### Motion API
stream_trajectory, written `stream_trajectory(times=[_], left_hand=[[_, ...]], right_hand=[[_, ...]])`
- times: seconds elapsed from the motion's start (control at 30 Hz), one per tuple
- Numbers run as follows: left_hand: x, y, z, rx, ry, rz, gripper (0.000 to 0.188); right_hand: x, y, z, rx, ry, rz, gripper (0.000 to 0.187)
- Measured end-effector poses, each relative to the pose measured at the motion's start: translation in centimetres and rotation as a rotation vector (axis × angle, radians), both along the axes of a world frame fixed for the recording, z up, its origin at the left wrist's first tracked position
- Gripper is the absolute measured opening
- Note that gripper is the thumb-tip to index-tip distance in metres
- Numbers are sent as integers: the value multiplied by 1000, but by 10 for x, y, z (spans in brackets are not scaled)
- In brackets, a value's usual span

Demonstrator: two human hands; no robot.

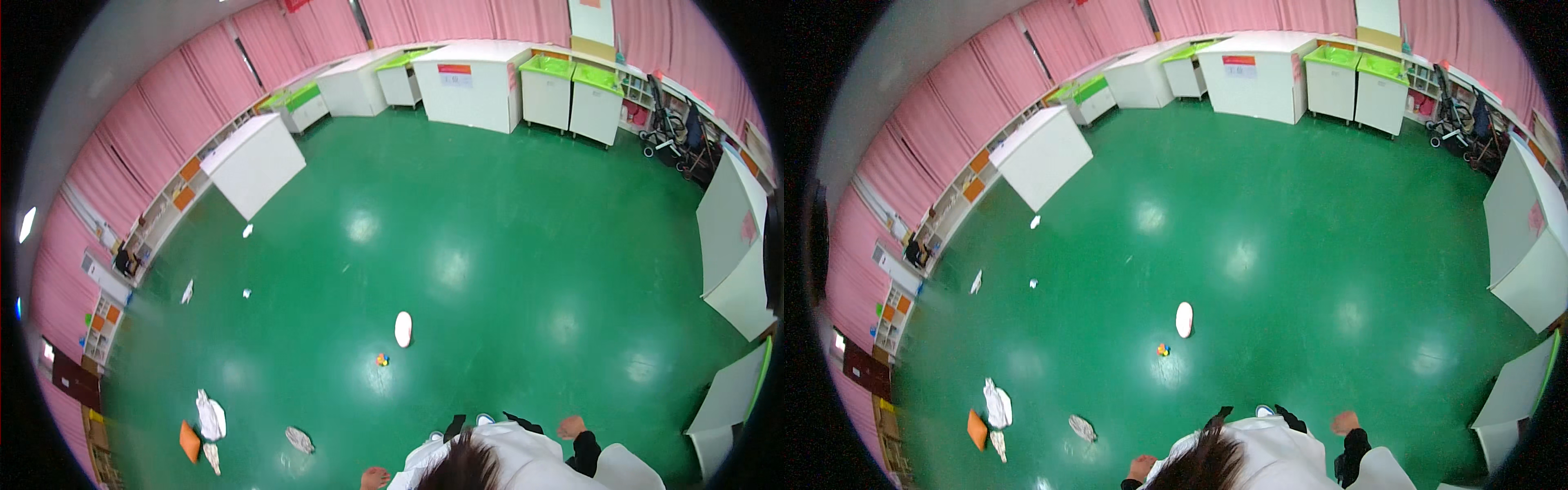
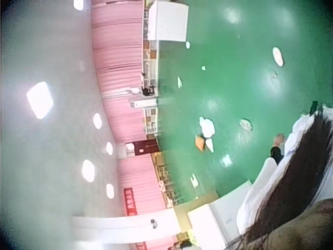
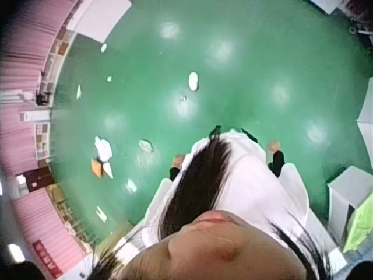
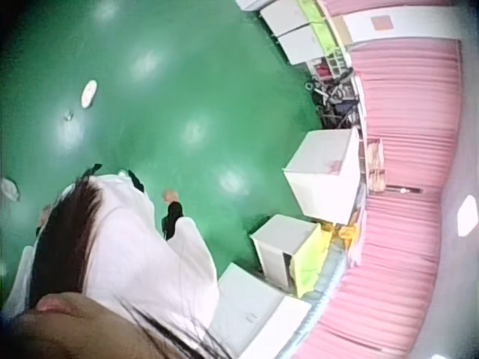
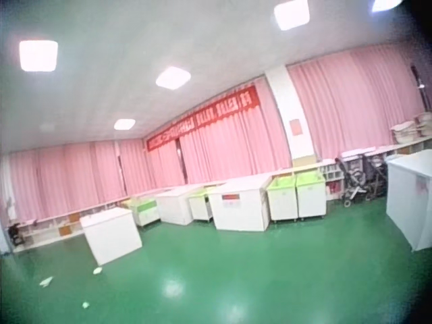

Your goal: Tidying up a room by moving a chair, picking up items from the floor, and folding clothes on a counter.

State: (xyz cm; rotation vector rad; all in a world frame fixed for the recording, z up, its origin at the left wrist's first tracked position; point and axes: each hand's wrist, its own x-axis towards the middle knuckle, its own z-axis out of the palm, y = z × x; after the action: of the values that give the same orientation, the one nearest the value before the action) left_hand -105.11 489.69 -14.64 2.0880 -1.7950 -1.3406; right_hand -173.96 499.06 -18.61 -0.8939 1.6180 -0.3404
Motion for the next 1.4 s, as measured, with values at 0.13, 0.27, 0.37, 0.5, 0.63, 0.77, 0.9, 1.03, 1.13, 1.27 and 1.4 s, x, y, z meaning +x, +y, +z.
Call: stream_trajectory(times=[0.13, 0.27, 0.37, 0.5, 0.63, 0.77, 0.9, 1.03, 1.13, 1.27, 1.4], left_hand=[[-29, -57, -6, 244, 188, 73, 24], [-25, -79, -17, -93, 68, -299, 29], [-26, -75, -26, -75, 9, -291, 29], [-24, -37, -34, 22, 70, -291, 29], [-43, -6, -38, 106, 156, -273, 28], [-52, 17, -43, 168, 224, -224, 28], [-50, 43, -51, 236, 294, -173, 27], [-55, 51, -48, 297, 369, -132, 27], [-53, 57, -53, 321, 428, -64, 26], [-43, 66, -52, 355, 499, 33, 26], [-67, 17, -19, 382, 466, 430, 21]], right_hand=[[39, 39, 22, 345, -268, -740, 28], [45, 15, 16, 211, -315, -701, 24], [35, 10, 1, 111, -351, -665, 23], [16, 33, -15, 30, -366, -593, 27], [5, 43, -45, 147, -179, -609, 32], [12, 52, -48, -21, 524, 256, 22], [8, 52, -41, -260, 806, 675, 18], [19, 9, -22, -303, 564, 456, 20], [28, -35, 4, -172, 278, 214, 22], [40, -61, 27, 54, -106, -93, 24], [-46, 1, -21, 306, -436, -410, 27]])
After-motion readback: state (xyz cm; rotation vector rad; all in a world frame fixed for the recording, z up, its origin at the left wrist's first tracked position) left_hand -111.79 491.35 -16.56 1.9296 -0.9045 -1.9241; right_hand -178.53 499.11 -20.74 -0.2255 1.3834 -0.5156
